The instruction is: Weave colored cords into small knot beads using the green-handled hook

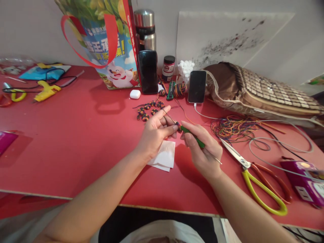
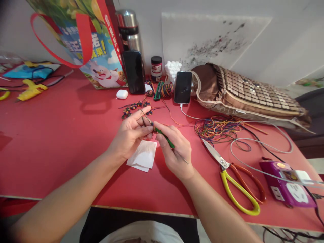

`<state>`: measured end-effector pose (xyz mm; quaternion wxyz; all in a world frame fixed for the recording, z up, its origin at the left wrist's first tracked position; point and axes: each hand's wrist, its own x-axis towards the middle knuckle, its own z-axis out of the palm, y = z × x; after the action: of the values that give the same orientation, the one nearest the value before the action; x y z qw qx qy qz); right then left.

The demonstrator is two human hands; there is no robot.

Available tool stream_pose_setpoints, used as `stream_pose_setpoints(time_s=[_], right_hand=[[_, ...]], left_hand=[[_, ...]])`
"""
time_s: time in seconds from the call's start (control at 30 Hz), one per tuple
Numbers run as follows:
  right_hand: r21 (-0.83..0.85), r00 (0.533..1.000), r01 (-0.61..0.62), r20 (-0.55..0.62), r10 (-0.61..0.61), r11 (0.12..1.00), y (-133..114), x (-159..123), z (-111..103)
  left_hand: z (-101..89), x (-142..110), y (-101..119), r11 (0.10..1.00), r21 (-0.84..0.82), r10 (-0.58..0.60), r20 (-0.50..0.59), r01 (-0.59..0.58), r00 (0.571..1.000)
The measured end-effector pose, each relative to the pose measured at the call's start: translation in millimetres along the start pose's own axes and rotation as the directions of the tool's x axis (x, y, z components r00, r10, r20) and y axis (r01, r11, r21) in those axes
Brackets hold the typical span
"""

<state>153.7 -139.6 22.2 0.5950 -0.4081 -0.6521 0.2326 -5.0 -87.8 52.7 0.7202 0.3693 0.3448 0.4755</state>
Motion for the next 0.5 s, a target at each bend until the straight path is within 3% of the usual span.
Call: stream_pose_setpoints(time_s=[0.17,0.37,0.5], right_hand=[[-0.044,0.996,-0.036,0.085,0.040,0.998,0,4,-4],[-0.226,0.986,0.165,0.021,-0.165,0.960,3,-1,7],[-0.136,0.990,0.137,-0.012,-0.140,0.981,2,-7,8]], left_hand=[[2.9,-2,1,0.998,0.067,0.004,-0.013,-0.003,1.000],[6.1,-2,-1,0.999,0.040,-0.004,-0.029,0.006,1.000],[3.7,-2,2,0.999,-0.034,-0.011,0.041,0.012,0.999]])
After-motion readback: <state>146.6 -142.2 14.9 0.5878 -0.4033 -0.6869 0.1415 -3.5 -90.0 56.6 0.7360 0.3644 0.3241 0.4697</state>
